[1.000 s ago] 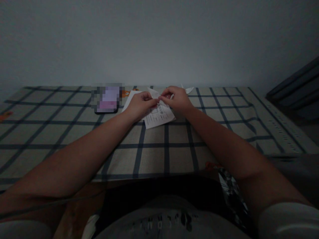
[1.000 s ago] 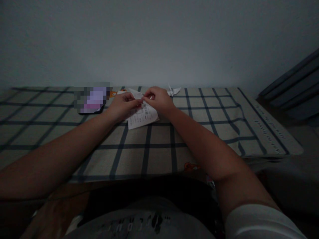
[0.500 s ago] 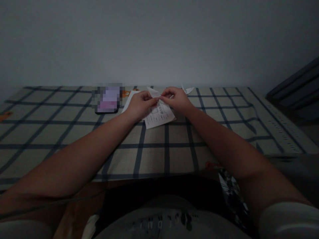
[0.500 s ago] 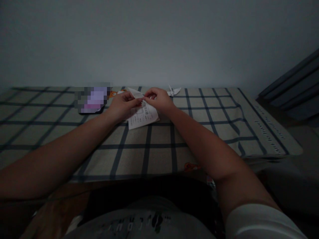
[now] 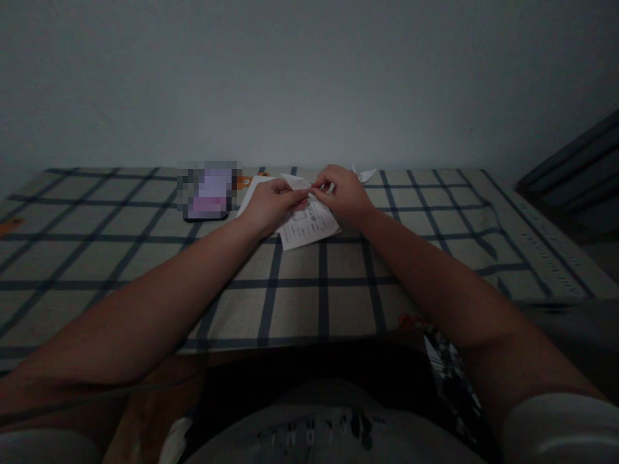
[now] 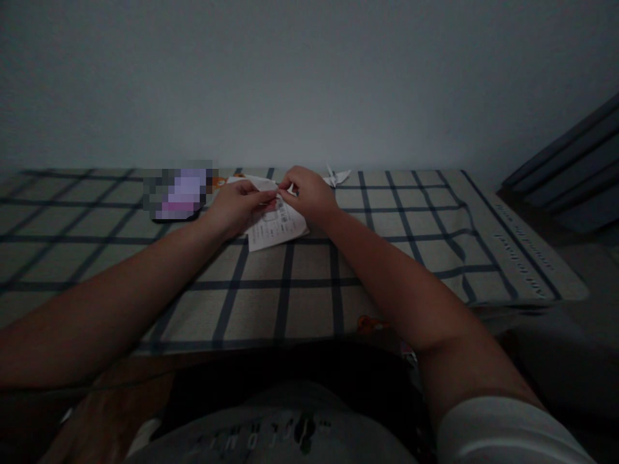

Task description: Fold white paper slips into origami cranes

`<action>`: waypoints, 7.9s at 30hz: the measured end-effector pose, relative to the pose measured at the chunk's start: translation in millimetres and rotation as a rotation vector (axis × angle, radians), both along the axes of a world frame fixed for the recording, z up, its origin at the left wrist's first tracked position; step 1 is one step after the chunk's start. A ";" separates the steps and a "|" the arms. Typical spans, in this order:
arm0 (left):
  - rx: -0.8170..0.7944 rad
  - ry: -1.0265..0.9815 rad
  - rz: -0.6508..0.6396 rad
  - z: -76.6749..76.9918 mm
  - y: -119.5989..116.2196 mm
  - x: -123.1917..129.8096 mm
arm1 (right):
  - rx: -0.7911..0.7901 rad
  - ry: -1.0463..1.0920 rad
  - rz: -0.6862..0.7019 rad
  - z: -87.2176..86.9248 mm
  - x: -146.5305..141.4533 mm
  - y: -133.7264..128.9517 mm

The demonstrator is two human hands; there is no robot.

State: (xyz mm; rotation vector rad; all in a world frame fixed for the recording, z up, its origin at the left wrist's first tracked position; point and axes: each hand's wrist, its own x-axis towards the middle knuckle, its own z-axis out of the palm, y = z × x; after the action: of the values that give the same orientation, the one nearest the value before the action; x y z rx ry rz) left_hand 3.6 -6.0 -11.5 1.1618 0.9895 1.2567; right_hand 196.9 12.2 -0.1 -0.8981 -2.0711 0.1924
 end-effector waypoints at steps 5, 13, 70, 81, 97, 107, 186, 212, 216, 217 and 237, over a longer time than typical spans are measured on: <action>0.032 0.106 0.032 -2.3 1.3 -4.0 | 0.045 -0.050 -0.012 -0.8 -1.0 -1.9; 0.119 0.175 0.041 1.6 -2.9 -6.0 | -0.038 -0.010 -0.024 4.2 -2.9 -9.4; -0.034 -0.005 0.050 10.8 -6.5 4.0 | 0.117 -0.192 -0.011 0.6 -6.7 -12.4; -0.018 -0.081 0.007 11.1 -5.4 3.1 | 0.139 -0.197 -0.022 -1.0 -5.7 -9.5; 0.231 0.081 -0.110 8.2 -8.4 -5.8 | -0.077 0.091 0.057 3.1 -1.0 -0.6; 0.291 0.111 -0.072 7.3 -3.4 -5.8 | -0.198 0.233 0.110 1.0 -0.1 2.3; 0.203 0.082 -0.036 9.3 -3.7 -3.3 | -0.644 0.365 0.289 -3.7 -3.1 5.1; 0.065 -0.130 -0.089 15.0 -3.5 -5.0 | -0.366 0.306 0.307 -3.8 7.9 8.9; 0.052 -0.114 -0.103 17.9 -5.2 -5.7 | -0.481 0.380 0.311 -6.1 7.0 10.6; 0.057 -0.105 -0.099 17.8 -4.9 -6.2 | -0.504 0.394 0.307 -6.1 6.8 10.4; 0.154 0.035 -0.062 12.1 -5.4 -7.5 | -0.580 0.467 0.308 -3.8 3.2 8.6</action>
State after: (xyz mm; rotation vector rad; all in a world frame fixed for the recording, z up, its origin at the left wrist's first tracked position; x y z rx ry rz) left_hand -3.9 -11.3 0.5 1.3275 0.8876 1.2843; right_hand 200.1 20.8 -3.9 -0.7578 -1.7124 1.1035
